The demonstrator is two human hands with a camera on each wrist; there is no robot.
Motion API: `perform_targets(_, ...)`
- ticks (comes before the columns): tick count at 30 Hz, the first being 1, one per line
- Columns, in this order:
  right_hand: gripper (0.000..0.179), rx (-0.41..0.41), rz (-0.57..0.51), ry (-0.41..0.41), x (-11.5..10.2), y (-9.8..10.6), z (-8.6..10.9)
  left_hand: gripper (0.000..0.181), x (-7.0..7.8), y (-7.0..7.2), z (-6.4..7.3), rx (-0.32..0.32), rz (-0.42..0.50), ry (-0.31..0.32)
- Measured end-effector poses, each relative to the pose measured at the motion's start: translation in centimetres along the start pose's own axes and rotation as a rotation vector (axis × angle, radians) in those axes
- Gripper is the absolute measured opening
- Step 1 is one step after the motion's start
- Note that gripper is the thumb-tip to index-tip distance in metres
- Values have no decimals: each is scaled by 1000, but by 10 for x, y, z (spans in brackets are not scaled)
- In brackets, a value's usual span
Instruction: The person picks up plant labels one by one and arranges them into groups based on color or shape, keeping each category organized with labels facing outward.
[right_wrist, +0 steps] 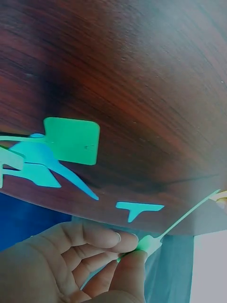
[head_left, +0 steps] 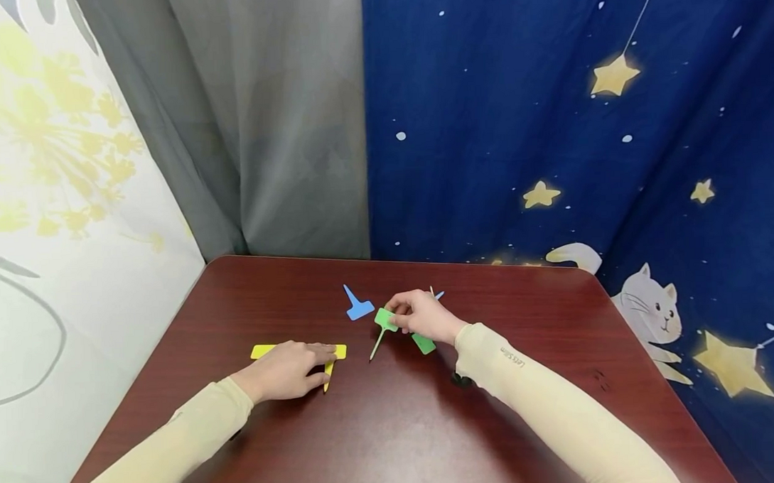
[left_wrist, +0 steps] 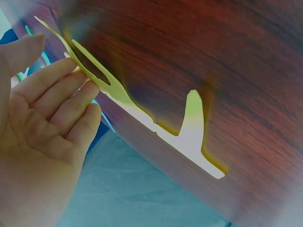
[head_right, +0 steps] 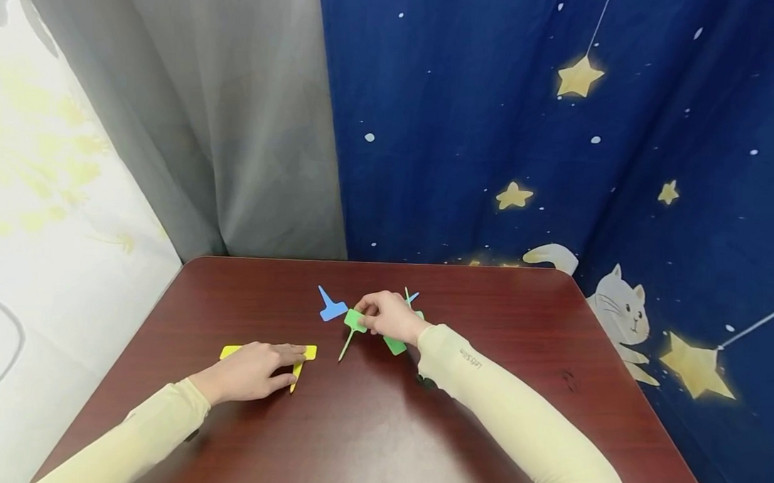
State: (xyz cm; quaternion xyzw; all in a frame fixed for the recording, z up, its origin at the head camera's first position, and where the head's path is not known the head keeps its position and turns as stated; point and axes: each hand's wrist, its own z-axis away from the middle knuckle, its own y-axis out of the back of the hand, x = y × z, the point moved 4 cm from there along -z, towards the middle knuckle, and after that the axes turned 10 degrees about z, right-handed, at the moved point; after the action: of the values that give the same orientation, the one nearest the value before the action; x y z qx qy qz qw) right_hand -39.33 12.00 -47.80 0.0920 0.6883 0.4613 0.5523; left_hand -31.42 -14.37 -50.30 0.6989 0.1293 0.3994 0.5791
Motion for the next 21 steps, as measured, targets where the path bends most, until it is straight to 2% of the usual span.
perform_targets(6, 15, -7, 73, 10, -5, -9, -5, 40, 0, 0, -2, 21, -5, -13)
perform_targets(16, 9, -12, 232, 58, -17, -26, -12, 37, -3, -1, -4, 56, 6, 1)
perform_targets(21, 7, -10, 290, 74, -22, -35, -15, 35, -2, -1, -4, 70, -20, -13)
